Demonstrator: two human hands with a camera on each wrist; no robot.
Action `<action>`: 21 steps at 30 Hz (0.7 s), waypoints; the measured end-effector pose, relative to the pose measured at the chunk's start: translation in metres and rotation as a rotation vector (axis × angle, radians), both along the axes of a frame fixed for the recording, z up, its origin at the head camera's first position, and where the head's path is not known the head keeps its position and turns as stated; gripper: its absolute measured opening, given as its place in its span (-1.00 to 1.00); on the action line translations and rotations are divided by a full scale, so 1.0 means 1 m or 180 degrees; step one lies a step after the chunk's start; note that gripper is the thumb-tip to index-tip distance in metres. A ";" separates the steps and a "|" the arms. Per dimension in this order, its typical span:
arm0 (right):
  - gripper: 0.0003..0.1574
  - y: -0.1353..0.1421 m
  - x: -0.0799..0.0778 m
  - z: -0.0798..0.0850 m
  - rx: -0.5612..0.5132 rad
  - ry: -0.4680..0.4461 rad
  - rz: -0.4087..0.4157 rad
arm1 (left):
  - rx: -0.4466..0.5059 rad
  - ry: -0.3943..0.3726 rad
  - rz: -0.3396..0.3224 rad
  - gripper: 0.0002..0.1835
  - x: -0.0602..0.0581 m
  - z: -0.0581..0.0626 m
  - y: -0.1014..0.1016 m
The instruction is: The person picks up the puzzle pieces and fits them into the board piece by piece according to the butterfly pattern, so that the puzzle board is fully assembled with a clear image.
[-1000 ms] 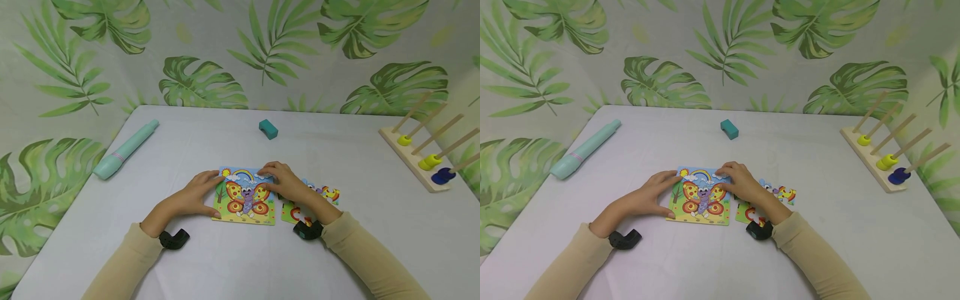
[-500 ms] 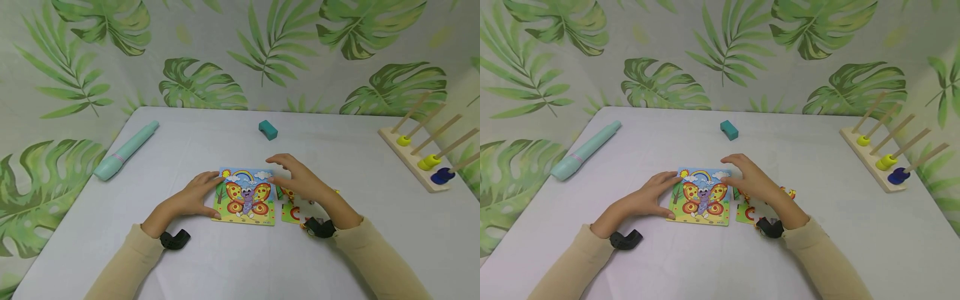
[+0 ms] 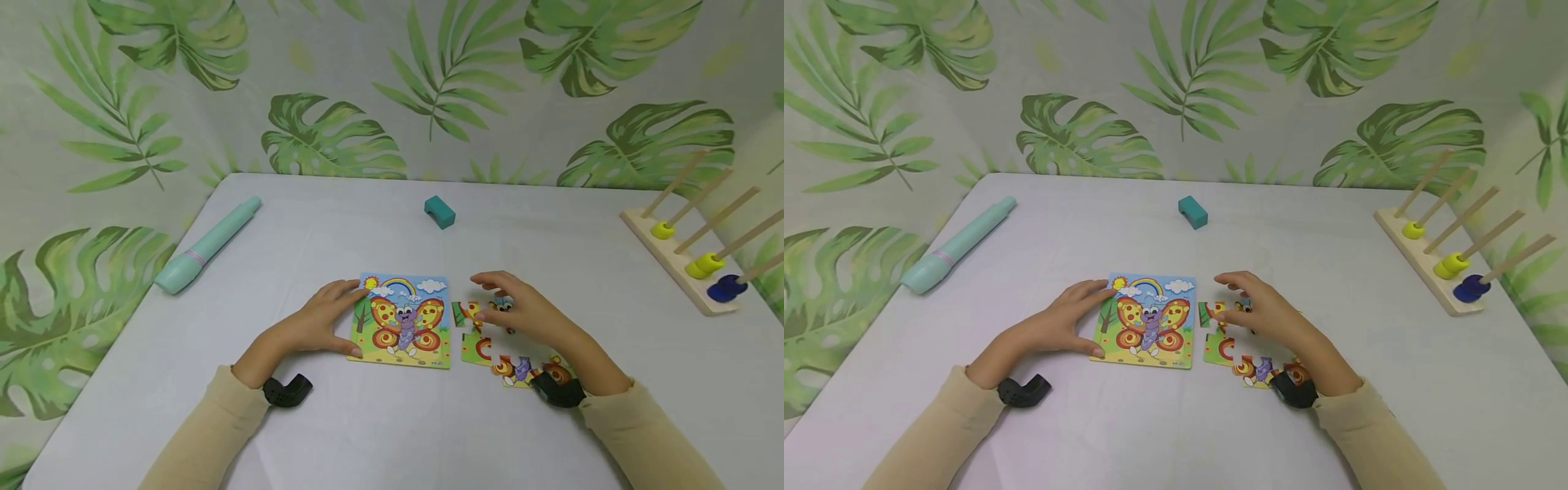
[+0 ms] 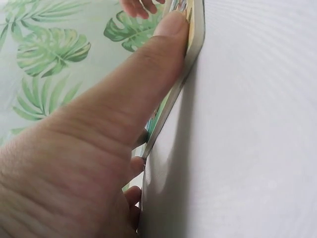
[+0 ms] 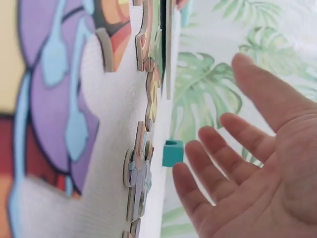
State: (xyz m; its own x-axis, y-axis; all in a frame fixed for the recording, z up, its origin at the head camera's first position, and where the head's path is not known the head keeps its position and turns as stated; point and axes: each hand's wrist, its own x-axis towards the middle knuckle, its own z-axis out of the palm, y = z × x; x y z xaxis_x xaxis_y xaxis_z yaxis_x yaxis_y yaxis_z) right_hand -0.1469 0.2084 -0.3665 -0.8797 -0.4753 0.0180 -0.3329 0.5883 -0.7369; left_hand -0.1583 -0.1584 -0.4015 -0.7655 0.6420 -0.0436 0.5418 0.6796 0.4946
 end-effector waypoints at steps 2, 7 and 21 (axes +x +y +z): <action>-0.26 0.002 -0.001 -0.004 -0.0008 -0.0048 0.0002 | 0.0007 0.0000 -0.0002 0.12 0.000 0.000 0.000; -0.29 0.006 -0.004 -0.011 0.0103 -0.0131 0.0008 | 0.0017 -0.0028 0.0004 0.11 0.000 0.000 0.000; -0.32 0.009 -0.007 -0.022 0.0394 -0.0128 0.0162 | 0.0004 0.0011 -0.0007 0.11 0.000 -0.002 0.000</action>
